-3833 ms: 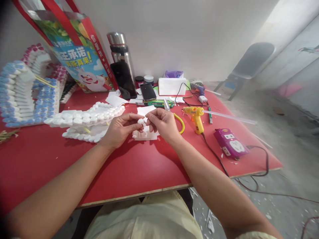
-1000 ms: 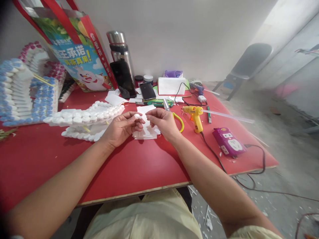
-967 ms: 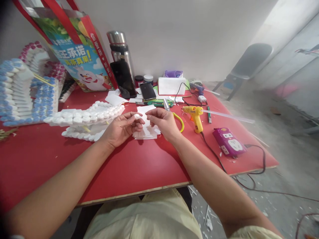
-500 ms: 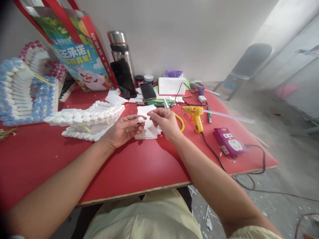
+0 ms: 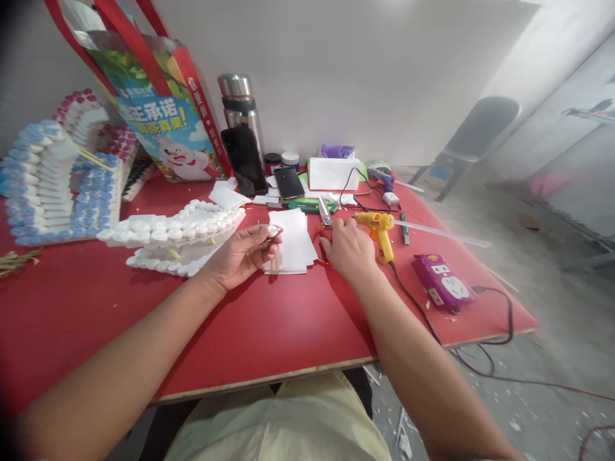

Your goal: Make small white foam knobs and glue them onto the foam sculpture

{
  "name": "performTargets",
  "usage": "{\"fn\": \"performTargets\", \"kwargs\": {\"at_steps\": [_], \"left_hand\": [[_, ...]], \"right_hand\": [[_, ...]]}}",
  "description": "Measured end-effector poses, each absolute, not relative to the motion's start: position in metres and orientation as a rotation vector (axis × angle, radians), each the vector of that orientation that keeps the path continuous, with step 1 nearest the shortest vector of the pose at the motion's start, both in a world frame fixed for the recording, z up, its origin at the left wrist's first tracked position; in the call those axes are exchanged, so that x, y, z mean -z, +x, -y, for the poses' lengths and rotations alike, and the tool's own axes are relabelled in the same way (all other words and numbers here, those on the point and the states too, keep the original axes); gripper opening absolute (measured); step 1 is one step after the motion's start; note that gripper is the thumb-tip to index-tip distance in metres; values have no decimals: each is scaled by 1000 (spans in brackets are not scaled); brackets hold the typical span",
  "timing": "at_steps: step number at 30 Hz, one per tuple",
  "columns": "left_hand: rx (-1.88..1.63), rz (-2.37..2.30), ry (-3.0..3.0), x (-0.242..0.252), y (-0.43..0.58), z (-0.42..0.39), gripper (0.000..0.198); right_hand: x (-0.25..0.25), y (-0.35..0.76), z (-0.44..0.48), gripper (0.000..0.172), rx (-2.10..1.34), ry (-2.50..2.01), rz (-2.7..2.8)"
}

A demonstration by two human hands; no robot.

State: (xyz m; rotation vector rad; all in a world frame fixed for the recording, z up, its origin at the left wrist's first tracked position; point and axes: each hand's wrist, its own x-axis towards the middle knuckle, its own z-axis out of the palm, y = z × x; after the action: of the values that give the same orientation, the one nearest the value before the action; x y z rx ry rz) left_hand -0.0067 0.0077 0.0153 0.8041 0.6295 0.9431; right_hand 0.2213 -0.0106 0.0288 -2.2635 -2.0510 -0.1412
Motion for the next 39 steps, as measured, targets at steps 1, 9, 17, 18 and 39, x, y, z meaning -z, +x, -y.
{"fn": "performTargets", "kwargs": {"at_steps": [1,9,17,18,39], "left_hand": [[-948,-639,794,-16,-7,-7,23],[-969,-674,762,-20,-6,-5,22],[-1043,-649,697,-16,-7,-11,17],[-1061,-643,693,-16,-7,-11,17],[-1288,-682,871,-15,0,-9,18]], "right_hand": [[-27,218,10,29,137,-2294,2060],[-33,212,12,40,-130,-2383,1985],[-23,231,9,53,-481,-1700,1626],[-23,231,10,52,-601,-1567,1594],[-34,205,28,49,-433,-1404,2150]]}}
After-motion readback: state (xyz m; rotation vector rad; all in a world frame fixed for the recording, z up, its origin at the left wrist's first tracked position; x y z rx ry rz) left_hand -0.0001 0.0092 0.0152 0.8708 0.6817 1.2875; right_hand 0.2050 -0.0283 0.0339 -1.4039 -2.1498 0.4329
